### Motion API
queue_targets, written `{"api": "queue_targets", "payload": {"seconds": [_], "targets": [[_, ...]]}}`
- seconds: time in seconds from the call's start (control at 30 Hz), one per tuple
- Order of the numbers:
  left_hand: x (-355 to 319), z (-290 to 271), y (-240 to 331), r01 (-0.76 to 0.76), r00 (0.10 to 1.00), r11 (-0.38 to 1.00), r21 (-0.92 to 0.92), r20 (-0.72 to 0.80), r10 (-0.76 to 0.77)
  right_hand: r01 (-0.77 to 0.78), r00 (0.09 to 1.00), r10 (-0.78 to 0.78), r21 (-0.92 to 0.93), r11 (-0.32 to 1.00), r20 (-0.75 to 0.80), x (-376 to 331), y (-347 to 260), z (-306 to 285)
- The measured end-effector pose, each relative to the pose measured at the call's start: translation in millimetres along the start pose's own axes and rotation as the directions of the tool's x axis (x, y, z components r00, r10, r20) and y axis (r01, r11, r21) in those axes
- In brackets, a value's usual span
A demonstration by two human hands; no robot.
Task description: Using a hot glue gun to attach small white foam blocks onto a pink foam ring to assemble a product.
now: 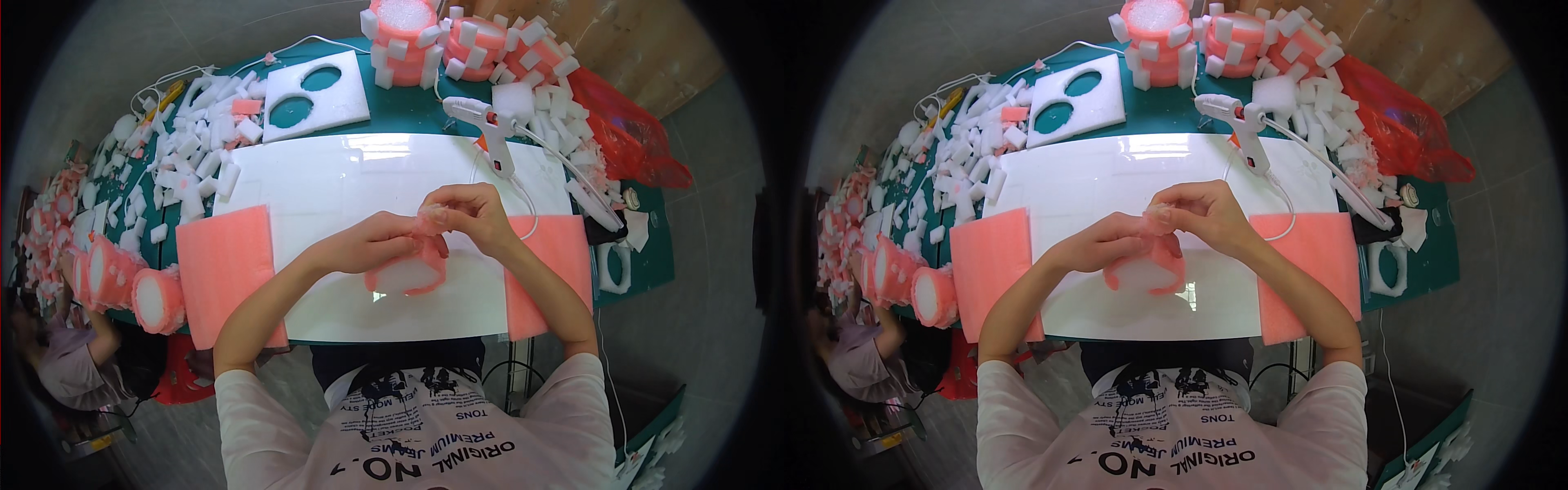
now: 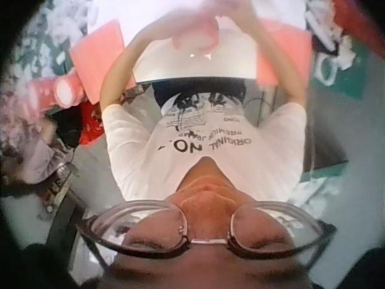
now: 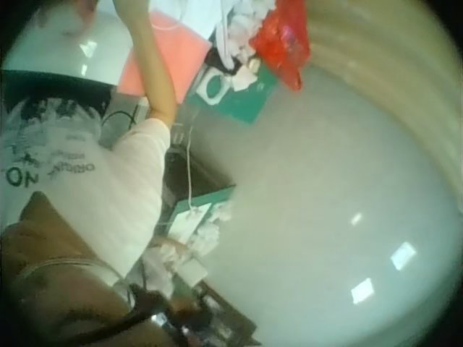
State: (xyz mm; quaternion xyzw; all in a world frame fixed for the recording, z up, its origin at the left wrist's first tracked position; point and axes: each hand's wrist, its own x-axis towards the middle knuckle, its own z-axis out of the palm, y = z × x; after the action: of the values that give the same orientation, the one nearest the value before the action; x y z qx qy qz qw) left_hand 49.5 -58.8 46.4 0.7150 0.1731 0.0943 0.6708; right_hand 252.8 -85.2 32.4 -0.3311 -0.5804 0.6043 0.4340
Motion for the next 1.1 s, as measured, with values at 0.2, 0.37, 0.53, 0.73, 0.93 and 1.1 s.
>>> {"api": "queue_targets", "payload": {"seconds": [0.2,0.37,0.53,0.73,0.93,1.1], "targets": [[4.6,-7.6,-19.2,-0.184,0.981,0.981,-0.070,-0.077,0.178,0.056,0.996,-0.043,0.181,0.982,-0.076,1.7,0.3,-8.0],[7.6,-5.8,-22.8,-0.098,0.989,0.988,-0.120,-0.125,0.082,0.052,0.980,-0.029,0.110,0.993,-0.198,7.8,3.9,-7.8],[-0.1,-26.7,-16.4,0.035,0.999,0.999,0.030,-0.004,-0.035,0.092,0.931,-0.037,0.134,0.987,-0.362,14.6,5.0,-8.1],[-6.1,-51.0,-34.9,0.066,0.988,0.998,0.012,-0.143,-0.064,0.262,0.912,-0.326,-0.259,0.930,-0.248,19.2,10.7,-0.5],[6.0,-53.6,-62.1,-0.008,0.949,0.997,-0.078,-0.315,-0.017,0.179,0.953,-0.222,-0.210,0.961,-0.207,21.4,25.7,-1.2],[5.6,-54.2,-64.3,0.037,0.945,0.997,-0.064,-0.321,-0.056,0.143,0.954,-0.189,-0.200,0.969,-0.234,28.4,34.5,7.6]]}}
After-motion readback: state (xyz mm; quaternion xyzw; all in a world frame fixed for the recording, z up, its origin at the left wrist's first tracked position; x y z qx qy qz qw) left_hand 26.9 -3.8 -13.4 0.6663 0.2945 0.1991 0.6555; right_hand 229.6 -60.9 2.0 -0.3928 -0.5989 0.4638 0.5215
